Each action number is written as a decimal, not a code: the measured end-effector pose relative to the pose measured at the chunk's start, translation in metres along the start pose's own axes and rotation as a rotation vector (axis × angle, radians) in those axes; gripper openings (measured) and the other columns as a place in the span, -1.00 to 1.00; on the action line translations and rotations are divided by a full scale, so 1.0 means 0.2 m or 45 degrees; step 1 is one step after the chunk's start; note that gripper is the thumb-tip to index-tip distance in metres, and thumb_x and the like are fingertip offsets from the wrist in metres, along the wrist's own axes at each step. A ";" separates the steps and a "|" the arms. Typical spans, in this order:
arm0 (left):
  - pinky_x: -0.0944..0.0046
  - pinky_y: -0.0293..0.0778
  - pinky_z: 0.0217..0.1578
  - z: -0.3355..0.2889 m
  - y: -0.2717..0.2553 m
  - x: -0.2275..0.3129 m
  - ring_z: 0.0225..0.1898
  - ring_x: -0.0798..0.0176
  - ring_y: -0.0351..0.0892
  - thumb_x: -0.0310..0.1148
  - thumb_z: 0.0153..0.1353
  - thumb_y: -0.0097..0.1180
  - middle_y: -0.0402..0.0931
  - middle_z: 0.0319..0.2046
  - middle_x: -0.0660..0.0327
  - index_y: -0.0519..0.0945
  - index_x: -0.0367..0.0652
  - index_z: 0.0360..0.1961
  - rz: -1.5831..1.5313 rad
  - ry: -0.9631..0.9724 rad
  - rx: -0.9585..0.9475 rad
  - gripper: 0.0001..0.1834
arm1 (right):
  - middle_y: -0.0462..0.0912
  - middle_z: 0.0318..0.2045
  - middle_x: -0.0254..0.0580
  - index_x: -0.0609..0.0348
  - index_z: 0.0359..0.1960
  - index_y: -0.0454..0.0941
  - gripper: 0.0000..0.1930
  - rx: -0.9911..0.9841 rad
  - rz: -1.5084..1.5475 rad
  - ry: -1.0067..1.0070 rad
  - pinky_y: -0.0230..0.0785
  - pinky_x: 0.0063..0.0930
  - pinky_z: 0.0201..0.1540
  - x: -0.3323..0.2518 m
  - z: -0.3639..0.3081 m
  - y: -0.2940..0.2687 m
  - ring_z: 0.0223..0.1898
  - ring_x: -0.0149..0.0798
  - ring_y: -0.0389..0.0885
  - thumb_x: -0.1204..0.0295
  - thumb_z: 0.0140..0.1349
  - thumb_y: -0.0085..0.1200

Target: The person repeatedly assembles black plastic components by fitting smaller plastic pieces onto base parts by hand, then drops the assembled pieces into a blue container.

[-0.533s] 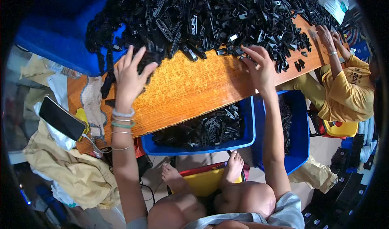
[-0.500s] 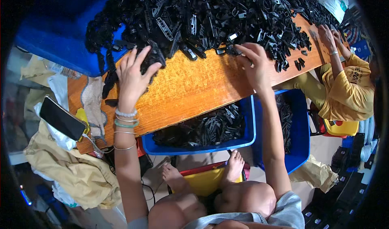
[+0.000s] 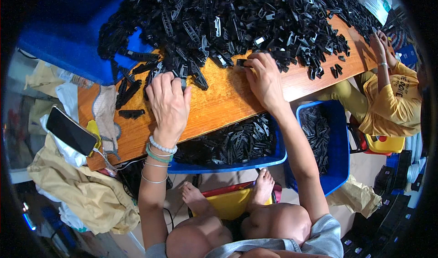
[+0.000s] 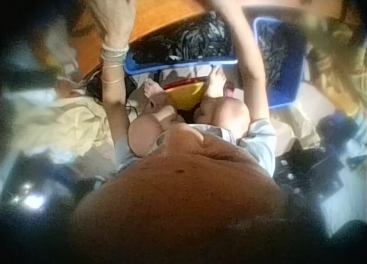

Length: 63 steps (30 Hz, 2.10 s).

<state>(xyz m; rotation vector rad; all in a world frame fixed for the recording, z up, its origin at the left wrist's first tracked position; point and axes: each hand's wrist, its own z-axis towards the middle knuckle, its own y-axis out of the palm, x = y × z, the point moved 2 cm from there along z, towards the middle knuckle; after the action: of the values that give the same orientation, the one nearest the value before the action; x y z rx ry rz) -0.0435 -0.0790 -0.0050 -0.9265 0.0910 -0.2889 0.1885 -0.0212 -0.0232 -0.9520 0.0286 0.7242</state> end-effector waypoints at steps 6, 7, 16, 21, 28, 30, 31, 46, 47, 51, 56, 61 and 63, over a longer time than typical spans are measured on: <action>0.08 0.36 -0.16 -0.02 -0.04 0.09 -0.19 0.02 0.45 -0.50 0.07 0.29 0.47 -0.26 0.11 0.59 -0.28 -0.28 -0.322 -0.085 0.163 -0.81 | 0.60 -0.17 -0.01 0.27 0.01 0.53 -0.62 -0.162 1.013 0.598 0.49 -0.33 -0.05 -0.13 -0.18 -0.03 -0.17 -0.15 0.66 0.59 0.11 0.19; 0.08 0.39 -0.19 -0.04 -0.05 0.12 -0.22 0.01 0.46 -0.53 0.07 0.28 0.46 -0.27 0.10 0.57 -0.29 -0.27 -0.592 -0.074 0.143 -0.81 | 0.60 -0.16 0.00 0.27 -0.04 0.57 -0.66 -0.203 0.820 0.464 0.46 -0.27 -0.03 -0.15 -0.17 -0.07 -0.15 -0.09 0.63 0.57 0.09 0.21; 0.13 0.43 -0.20 -0.12 0.02 0.16 -0.24 0.02 0.47 -0.57 0.02 0.29 0.48 -0.31 0.07 0.61 -0.34 -0.27 -0.962 -0.055 -0.228 -0.79 | 0.62 -0.39 -0.06 0.29 -0.20 0.69 -0.71 -0.431 0.707 0.420 0.41 -0.27 -0.15 -0.19 -0.24 -0.14 -0.27 -0.04 0.55 0.59 -0.03 0.32; 0.15 0.43 -0.22 -0.12 0.02 0.15 -0.26 0.03 0.48 -0.58 -0.01 0.32 0.52 -0.36 0.09 0.63 -0.35 -0.32 -1.034 -0.101 -0.267 -0.81 | 0.62 -0.39 -0.08 0.24 -0.19 0.70 -0.72 -0.589 0.810 0.520 0.40 -0.28 -0.14 -0.14 -0.19 -0.16 -0.26 -0.07 0.56 0.59 0.00 0.30; 0.16 0.48 -0.28 -0.10 0.02 0.14 -0.33 0.04 0.54 -0.57 -0.05 0.36 0.56 -0.40 0.06 0.64 -0.37 -0.38 -1.119 -0.120 -0.266 -0.82 | 0.58 -0.32 -0.20 0.22 -0.24 0.73 -0.68 -0.484 0.547 0.199 0.34 -0.32 -0.07 -0.16 -0.16 -0.15 -0.19 -0.14 0.47 0.58 -0.14 0.35; 0.18 0.50 -0.29 -0.09 0.02 0.13 -0.33 0.05 0.56 -0.56 -0.08 0.40 0.57 -0.40 0.05 0.64 -0.36 -0.38 -1.083 -0.098 -0.260 -0.78 | 0.58 -0.29 -0.20 0.21 -0.29 0.73 -0.71 -0.494 0.594 0.208 0.31 -0.29 -0.04 -0.14 -0.16 -0.13 -0.17 -0.11 0.46 0.54 -0.16 0.37; 0.18 0.50 -0.29 -0.09 0.02 0.15 -0.33 0.05 0.56 -0.56 -0.08 0.40 0.57 -0.40 0.05 0.64 -0.36 -0.38 -1.094 -0.084 -0.257 -0.78 | 0.59 -0.29 -0.19 0.21 -0.29 0.73 -0.71 -0.454 0.767 0.080 0.30 -0.29 -0.04 -0.15 -0.18 -0.07 -0.16 -0.11 0.46 0.53 -0.15 0.38; 0.17 0.48 -0.23 0.05 0.09 0.19 -0.27 0.05 0.51 -0.39 0.05 0.39 0.42 -0.22 0.02 0.57 -0.33 -0.14 -0.743 -0.116 -0.269 -0.62 | 0.59 -0.25 -0.10 0.26 -0.26 0.65 -0.76 0.038 -0.213 0.417 0.40 -0.23 -0.04 0.21 -0.12 -0.24 -0.14 -0.04 0.54 0.54 -0.01 0.32; 0.19 0.46 -0.22 0.05 0.11 0.20 -0.29 0.07 0.48 -0.43 0.05 0.38 0.41 -0.24 0.03 0.56 -0.32 -0.18 -0.688 -0.098 -0.323 -0.66 | 0.58 -0.23 -0.10 0.26 -0.28 0.64 -0.78 0.084 -0.248 0.362 0.40 -0.23 -0.07 0.23 -0.12 -0.21 -0.15 -0.04 0.53 0.56 -0.01 0.31; 0.19 0.44 -0.25 -0.02 0.10 0.24 -0.32 0.09 0.47 -0.48 0.06 0.35 0.40 -0.28 0.05 0.50 -0.31 -0.31 -0.888 -0.176 -0.288 -0.74 | 0.53 -0.14 -0.12 0.23 -0.31 0.58 -0.84 0.210 -0.086 0.201 0.30 -0.18 0.01 0.22 -0.15 -0.16 -0.07 0.02 0.44 0.56 0.03 0.24; 0.06 0.45 -0.24 -0.08 0.03 0.18 -0.24 -0.09 0.53 -0.42 0.11 0.31 0.47 -0.32 -0.01 0.47 -0.33 -0.15 -0.732 -0.292 -0.430 -0.66 | 0.51 -0.48 -0.13 0.21 -0.01 0.43 -0.80 0.175 0.703 0.626 0.34 -0.52 -0.36 0.01 -0.18 -0.17 -0.47 -0.37 0.46 0.51 0.36 0.00; 0.02 0.45 -0.20 -0.05 0.05 0.20 -0.19 -0.04 0.55 -0.48 0.13 0.25 0.52 -0.21 0.00 0.53 -0.33 -0.17 -0.967 -0.757 -0.684 -0.75 | 0.62 -0.42 -0.04 0.24 -0.08 0.59 -0.82 -0.201 0.740 0.901 0.39 -0.43 -0.32 -0.10 -0.20 -0.11 -0.43 -0.25 0.57 0.51 0.37 -0.03; 0.17 0.49 -0.16 0.01 0.03 0.21 -0.14 0.05 0.56 -0.65 0.15 0.10 0.54 -0.15 0.01 0.57 -0.34 -0.15 -0.720 0.080 -0.247 -0.79 | 0.63 -0.37 0.05 0.27 -0.04 0.58 -0.78 -0.206 0.735 0.728 0.41 -0.42 -0.27 -0.08 -0.22 -0.11 -0.39 -0.16 0.60 0.51 0.33 0.02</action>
<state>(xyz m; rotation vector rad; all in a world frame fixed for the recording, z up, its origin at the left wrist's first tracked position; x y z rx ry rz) -0.0024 -0.0852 -0.0066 -1.1262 -0.0907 -0.8443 0.2016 -0.0714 -0.0274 -1.3008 0.7832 0.9660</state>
